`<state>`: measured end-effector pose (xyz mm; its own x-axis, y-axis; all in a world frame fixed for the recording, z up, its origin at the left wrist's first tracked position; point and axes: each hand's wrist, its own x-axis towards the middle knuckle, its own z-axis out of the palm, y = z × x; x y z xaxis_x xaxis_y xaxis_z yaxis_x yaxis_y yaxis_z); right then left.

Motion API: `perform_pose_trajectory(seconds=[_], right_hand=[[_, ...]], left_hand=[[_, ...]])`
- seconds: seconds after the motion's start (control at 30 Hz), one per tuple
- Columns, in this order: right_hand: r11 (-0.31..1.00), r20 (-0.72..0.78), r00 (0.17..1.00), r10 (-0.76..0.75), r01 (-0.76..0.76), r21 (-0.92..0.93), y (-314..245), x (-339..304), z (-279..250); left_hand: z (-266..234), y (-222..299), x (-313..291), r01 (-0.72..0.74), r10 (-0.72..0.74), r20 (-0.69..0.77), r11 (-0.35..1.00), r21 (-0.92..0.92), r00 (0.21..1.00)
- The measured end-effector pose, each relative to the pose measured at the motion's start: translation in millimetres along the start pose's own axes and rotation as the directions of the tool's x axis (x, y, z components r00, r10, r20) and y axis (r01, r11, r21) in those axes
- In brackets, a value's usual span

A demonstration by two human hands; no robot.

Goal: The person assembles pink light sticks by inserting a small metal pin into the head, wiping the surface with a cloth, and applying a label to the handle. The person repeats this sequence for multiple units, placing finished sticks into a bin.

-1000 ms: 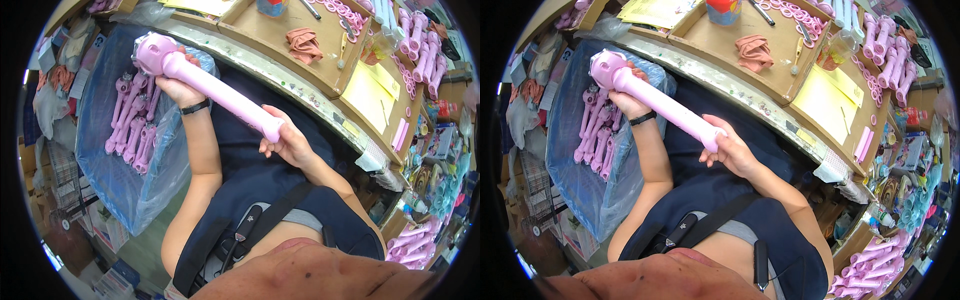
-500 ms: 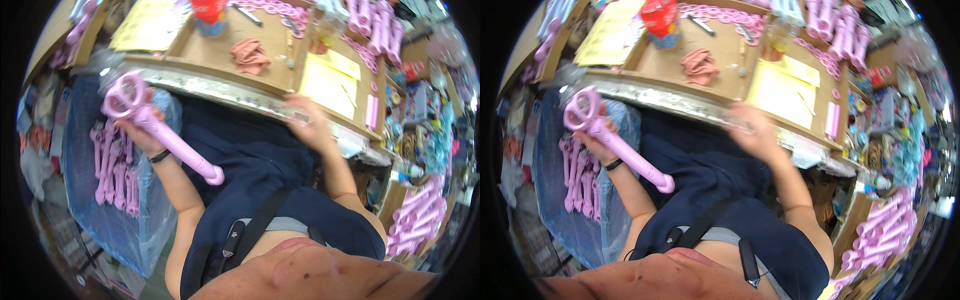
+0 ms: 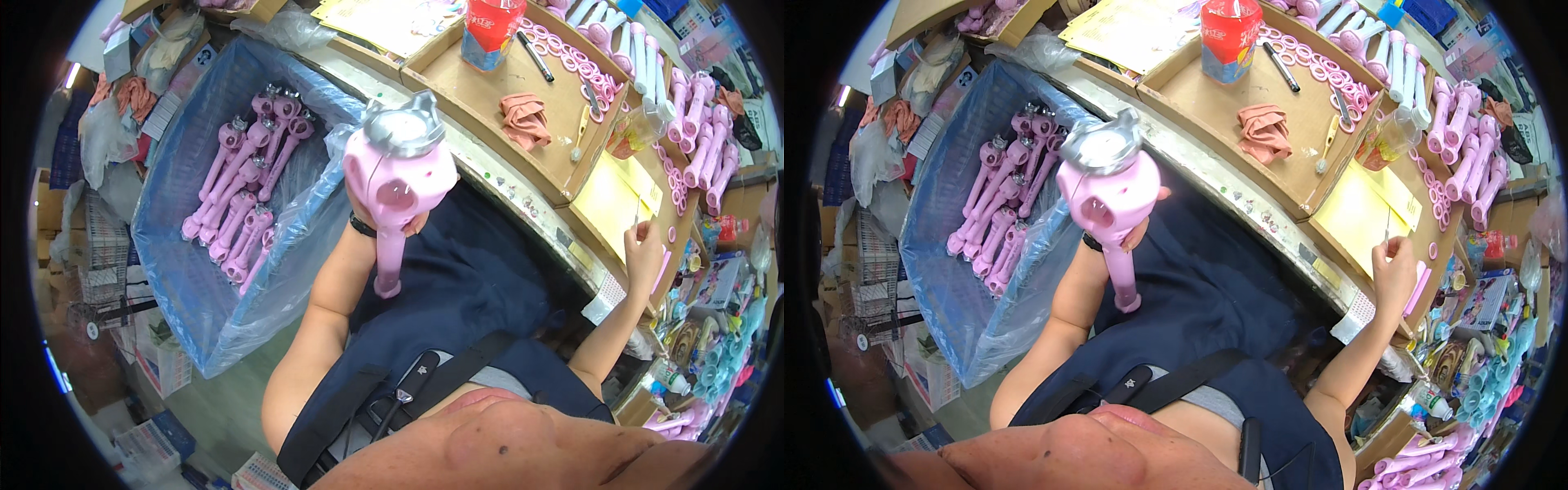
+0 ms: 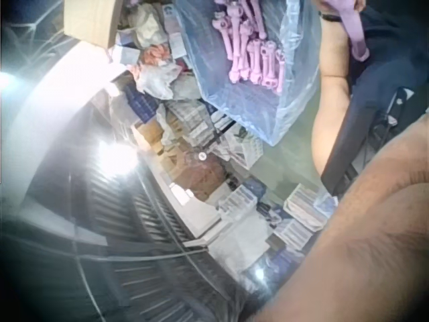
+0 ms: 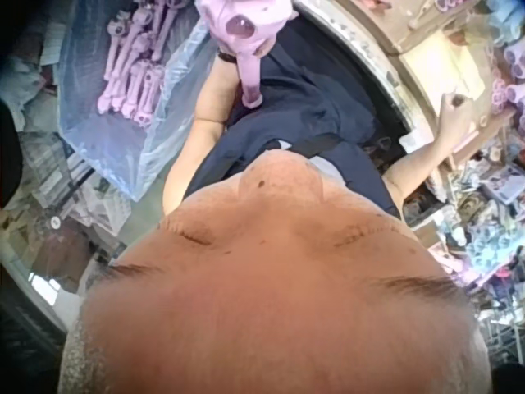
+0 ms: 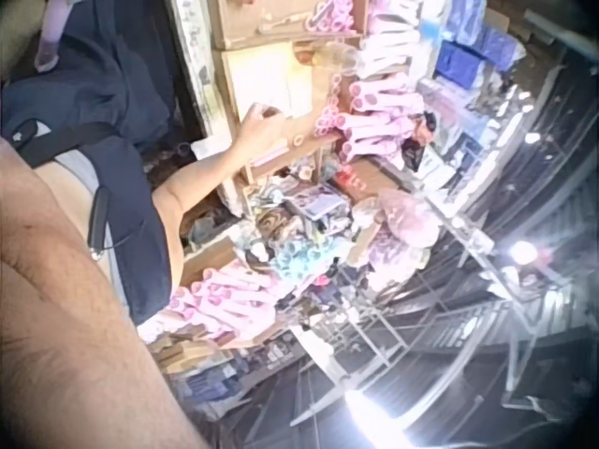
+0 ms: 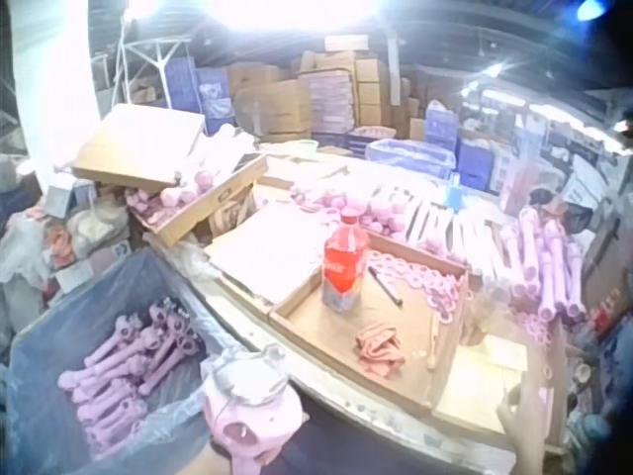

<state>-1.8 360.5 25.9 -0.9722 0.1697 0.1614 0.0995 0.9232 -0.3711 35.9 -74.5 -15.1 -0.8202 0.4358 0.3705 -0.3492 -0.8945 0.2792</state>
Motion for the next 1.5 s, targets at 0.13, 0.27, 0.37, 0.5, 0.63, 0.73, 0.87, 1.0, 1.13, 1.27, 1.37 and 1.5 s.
perform_pose_trajectory(seconds=[0.13,0.27,0.37,0.5,0.63,0.73,0.87,1.0,1.13,1.27,1.37,1.5], right_hand=[[0.779,-0.084,0.955,-0.283,0.280,0.560,-93.0,-36.8,-4.6],[0.447,-0.315,0.714,-0.625,0.658,0.606,-161.6,-70.8,-10.3],[0.256,-0.393,0.572,-0.720,0.745,0.616,-188.2,-75.3,-16.8],[0.236,-0.377,0.538,-0.754,0.758,0.608,-200.8,-72.5,-25.9],[0.280,-0.364,0.498,-0.787,0.813,0.510,-196.4,-69.8,-34.4],[0.308,-0.284,0.528,-0.801,0.769,0.561,-187.8,-68.5,-34.8],[0.382,-0.073,0.631,-0.772,0.553,0.741,-171.7,-71.9,-27.4],[0.415,0.048,0.686,-0.726,0.382,0.826,-155.4,-83.9,-18.1],[0.410,-0.201,0.659,-0.725,0.646,0.644,-146.9,-94.5,-10.5],[0.379,-0.084,0.676,-0.732,0.507,0.774,-143.0,-90.6,-10.4],[0.413,0.237,0.690,-0.684,0.099,0.905,-140.2,-87.4,-17.8],[0.483,0.317,0.680,-0.661,0.063,0.873,-139.0,-91.2,-19.2]], left_hand=[[17.2,-6.9,-13.8,-0.109,0.070,-0.126,0.934,-0.340,0.990],[65.4,3.7,-19.0,0.165,0.117,-0.372,0.747,0.644,0.921],[107.3,-4.0,-15.3,0.297,0.296,-0.487,0.507,0.809,0.822],[135.3,-31.5,-7.3,-0.045,0.586,-0.350,0.553,0.832,0.731],[132.5,-37.8,-15.1,0.142,0.509,-0.453,0.536,0.832,0.732],[111.2,-41.4,-27.0,0.009,0.499,-0.182,0.330,0.944,0.847],[85.0,-44.6,-54.0,0.061,0.241,-0.202,0.489,0.870,0.949],[64.3,-46.2,-68.3,-0.027,0.090,-0.006,0.361,0.932,0.996],[60.5,-51.9,-67.3,-0.092,0.038,0.085,0.255,0.963,0.996],[63.9,-55.8,-55.5,-0.290,0.084,0.290,-0.018,0.957,0.953],[68.7,-52.7,-47.8,-0.346,0.069,0.350,-0.070,0.936,0.934],[73.3,-48.3,-41.7,-0.317,0.015,0.318,-0.042,0.947,0.948]])
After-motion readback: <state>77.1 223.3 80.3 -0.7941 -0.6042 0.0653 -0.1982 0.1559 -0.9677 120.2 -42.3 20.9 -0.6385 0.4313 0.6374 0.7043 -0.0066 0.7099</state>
